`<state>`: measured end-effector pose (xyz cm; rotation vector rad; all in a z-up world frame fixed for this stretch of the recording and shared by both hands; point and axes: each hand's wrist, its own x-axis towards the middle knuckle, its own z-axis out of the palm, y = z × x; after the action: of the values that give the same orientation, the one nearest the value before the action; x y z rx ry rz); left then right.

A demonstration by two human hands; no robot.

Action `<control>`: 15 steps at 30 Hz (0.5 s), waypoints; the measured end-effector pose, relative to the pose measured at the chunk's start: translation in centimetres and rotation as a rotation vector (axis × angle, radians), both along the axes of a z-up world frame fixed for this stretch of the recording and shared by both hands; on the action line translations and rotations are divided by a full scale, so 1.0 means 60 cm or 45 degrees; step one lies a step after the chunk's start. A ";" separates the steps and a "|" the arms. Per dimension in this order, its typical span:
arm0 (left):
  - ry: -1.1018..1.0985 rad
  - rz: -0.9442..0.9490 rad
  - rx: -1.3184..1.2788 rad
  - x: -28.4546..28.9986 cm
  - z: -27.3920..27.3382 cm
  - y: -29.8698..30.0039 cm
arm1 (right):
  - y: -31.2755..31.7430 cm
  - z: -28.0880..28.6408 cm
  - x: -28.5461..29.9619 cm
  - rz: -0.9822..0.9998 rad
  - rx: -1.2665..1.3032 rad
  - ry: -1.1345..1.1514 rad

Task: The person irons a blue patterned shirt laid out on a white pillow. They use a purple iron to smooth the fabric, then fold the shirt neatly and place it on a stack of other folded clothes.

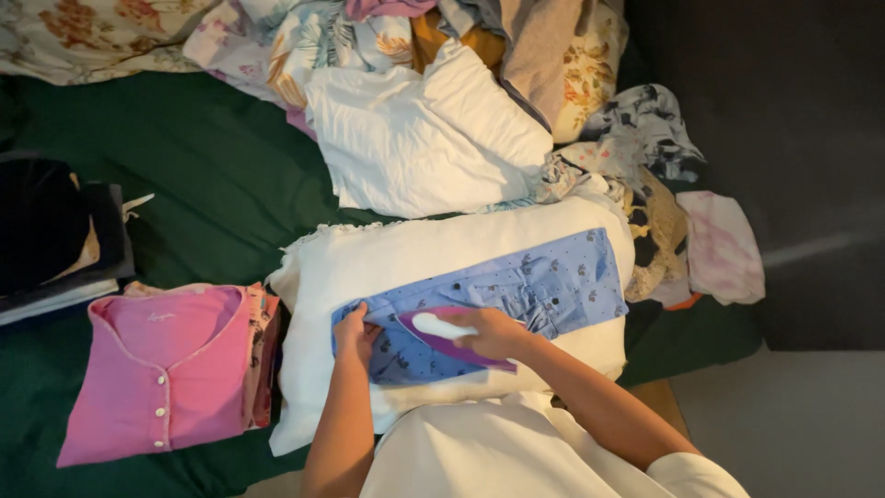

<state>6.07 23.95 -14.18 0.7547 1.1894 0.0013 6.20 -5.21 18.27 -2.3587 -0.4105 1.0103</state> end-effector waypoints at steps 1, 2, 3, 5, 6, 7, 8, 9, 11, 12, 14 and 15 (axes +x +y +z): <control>-0.001 -0.009 0.003 0.005 -0.008 0.001 | -0.014 0.014 -0.005 -0.009 0.003 -0.001; 0.012 -0.029 0.015 0.010 -0.015 0.002 | -0.027 0.029 -0.010 0.010 0.041 0.039; 0.024 -0.048 0.027 0.015 -0.022 0.004 | -0.040 0.044 -0.015 0.032 0.080 0.078; -0.012 0.001 0.026 -0.001 0.116 -0.023 | -0.096 0.015 -0.013 -0.052 0.065 0.135; -0.047 0.056 0.023 -0.010 0.184 -0.037 | -0.124 0.000 -0.012 -0.129 0.048 0.194; -0.050 0.046 0.026 -0.009 0.183 -0.034 | -0.158 -0.017 -0.010 -0.139 0.053 0.192; -0.054 0.028 0.034 -0.007 0.182 -0.033 | -0.193 -0.033 -0.009 -0.274 0.045 0.217; -0.059 0.004 0.037 -0.006 0.179 -0.036 | -0.233 -0.050 -0.011 -0.415 0.034 0.241; -0.011 -0.017 0.113 0.004 0.161 -0.038 | -0.302 -0.064 -0.023 -0.564 0.071 0.215; 0.039 -0.020 0.189 0.010 0.153 -0.040 | -0.337 -0.071 -0.029 -0.696 0.105 0.191; 0.058 -0.030 0.289 0.009 0.153 -0.048 | -0.390 -0.073 -0.044 -0.820 0.154 0.191; 0.079 -0.028 0.387 0.004 0.153 -0.052 | -0.417 -0.074 -0.052 -0.931 0.201 0.193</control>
<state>6.29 20.80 -5.01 1.0406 1.2547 0.1440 3.08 -30.22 13.83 -2.0113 0.3983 0.7501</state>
